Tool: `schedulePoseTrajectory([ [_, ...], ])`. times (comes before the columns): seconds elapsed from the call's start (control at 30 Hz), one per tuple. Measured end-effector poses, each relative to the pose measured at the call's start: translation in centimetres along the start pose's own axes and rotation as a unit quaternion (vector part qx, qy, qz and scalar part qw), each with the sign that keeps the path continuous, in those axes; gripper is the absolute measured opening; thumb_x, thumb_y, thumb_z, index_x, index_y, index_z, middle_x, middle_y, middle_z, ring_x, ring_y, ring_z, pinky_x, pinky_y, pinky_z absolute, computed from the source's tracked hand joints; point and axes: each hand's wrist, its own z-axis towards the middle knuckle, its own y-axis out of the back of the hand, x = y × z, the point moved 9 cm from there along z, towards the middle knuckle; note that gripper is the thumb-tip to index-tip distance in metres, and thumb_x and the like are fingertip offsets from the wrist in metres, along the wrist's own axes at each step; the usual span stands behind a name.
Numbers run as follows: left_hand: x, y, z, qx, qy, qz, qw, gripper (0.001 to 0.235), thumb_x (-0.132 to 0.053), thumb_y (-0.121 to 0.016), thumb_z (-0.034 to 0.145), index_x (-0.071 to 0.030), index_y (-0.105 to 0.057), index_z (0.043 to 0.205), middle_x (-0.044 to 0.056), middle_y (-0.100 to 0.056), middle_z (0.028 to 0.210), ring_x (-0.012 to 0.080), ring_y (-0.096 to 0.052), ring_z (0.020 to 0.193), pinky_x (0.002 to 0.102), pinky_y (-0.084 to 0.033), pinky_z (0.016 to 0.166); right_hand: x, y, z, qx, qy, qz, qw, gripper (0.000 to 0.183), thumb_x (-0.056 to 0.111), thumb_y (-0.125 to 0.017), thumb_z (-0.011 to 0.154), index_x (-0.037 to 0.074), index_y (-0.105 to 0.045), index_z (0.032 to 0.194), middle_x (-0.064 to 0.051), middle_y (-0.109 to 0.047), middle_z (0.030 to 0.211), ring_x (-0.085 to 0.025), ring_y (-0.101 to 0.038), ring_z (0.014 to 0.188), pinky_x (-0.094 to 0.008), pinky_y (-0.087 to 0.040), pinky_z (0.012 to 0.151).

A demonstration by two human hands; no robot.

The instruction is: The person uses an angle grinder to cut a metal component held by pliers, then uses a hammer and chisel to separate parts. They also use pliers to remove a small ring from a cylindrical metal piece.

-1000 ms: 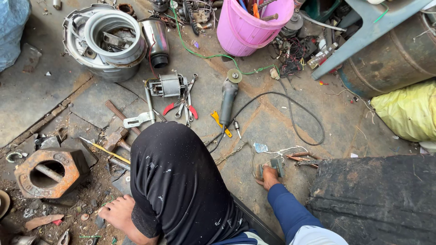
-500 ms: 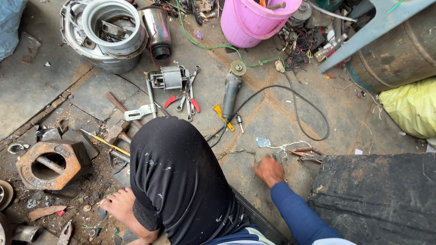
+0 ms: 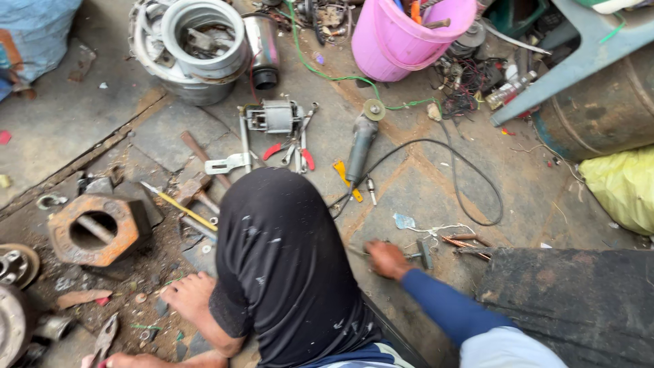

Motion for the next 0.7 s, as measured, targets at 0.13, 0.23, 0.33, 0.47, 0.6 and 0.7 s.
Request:
schedulePoseTrajectory([
  [0.13,3.7,11.8,-2.8,-0.022,-0.011,-0.166,0.986,0.031,-0.027,-0.061,0.096,-0.008,-0.070,0.119,0.008,-0.076,0.115,0.0199,-0.069,0.111,0.036,-0.049,0.100,0.2,1.1,-5.2,0.035,0.206,-0.116,0.971,0.014,0.014,-0.066,0.085,0.009,-0.065,0.097,-0.021,-0.065,0.099,-0.043,-0.064,0.092,-0.054,-0.054,0.077],
  [0.23,7.9,18.4,-8.4,-0.071,-0.001,-0.222,0.972,0.036,-0.028,-0.063,0.095,-0.006,-0.070,0.123,0.010,-0.077,0.117,0.0206,-0.070,0.112,0.036,-0.050,0.099,-1.4,0.0,-6.9,0.231,0.162,-0.208,0.936,0.015,0.019,-0.058,0.094,0.006,-0.063,0.101,-0.019,-0.068,0.098,-0.040,-0.066,0.096,-0.051,-0.054,0.084],
  [0.33,9.2,20.7,-11.9,-0.090,0.000,-0.233,0.968,0.042,-0.029,-0.064,0.094,-0.004,-0.070,0.126,0.011,-0.078,0.120,0.0213,-0.070,0.113,0.036,-0.051,0.099,0.9,3.4,-3.8,0.232,0.194,-0.188,0.934,0.019,0.019,-0.061,0.092,0.007,-0.064,0.105,-0.018,-0.068,0.103,-0.037,-0.066,0.100,-0.049,-0.053,0.087],
  [0.47,9.3,21.1,-13.3,-0.100,-0.017,-0.236,0.966,0.039,-0.024,-0.064,0.093,-0.005,-0.068,0.127,0.008,-0.079,0.115,0.0174,-0.071,0.106,0.033,-0.054,0.094,8.8,7.7,5.3,0.182,0.225,-0.150,0.945,0.026,0.019,-0.065,0.088,0.007,-0.065,0.111,-0.017,-0.068,0.110,-0.034,-0.065,0.104,-0.046,-0.051,0.092],
  [0.6,9.6,21.8,-14.2,-0.102,-0.008,-0.267,0.958,0.039,-0.022,-0.065,0.093,-0.006,-0.067,0.128,0.008,-0.077,0.115,0.0174,-0.071,0.104,0.033,-0.055,0.091,11.9,11.6,9.4,0.138,0.222,-0.110,0.959,0.035,0.019,-0.069,0.084,0.007,-0.066,0.117,-0.016,-0.068,0.117,-0.032,-0.064,0.109,-0.044,-0.049,0.096],
  [0.7,9.9,22.0,-14.4,-0.102,0.015,-0.237,0.966,0.039,-0.024,-0.064,0.094,-0.007,-0.067,0.129,0.008,-0.077,0.114,0.0172,-0.072,0.104,0.034,-0.056,0.090,10.4,13.3,9.4,0.119,0.224,-0.092,0.963,0.042,0.019,-0.072,0.082,0.008,-0.067,0.121,-0.015,-0.067,0.122,-0.029,-0.064,0.113,-0.042,-0.047,0.099],
])
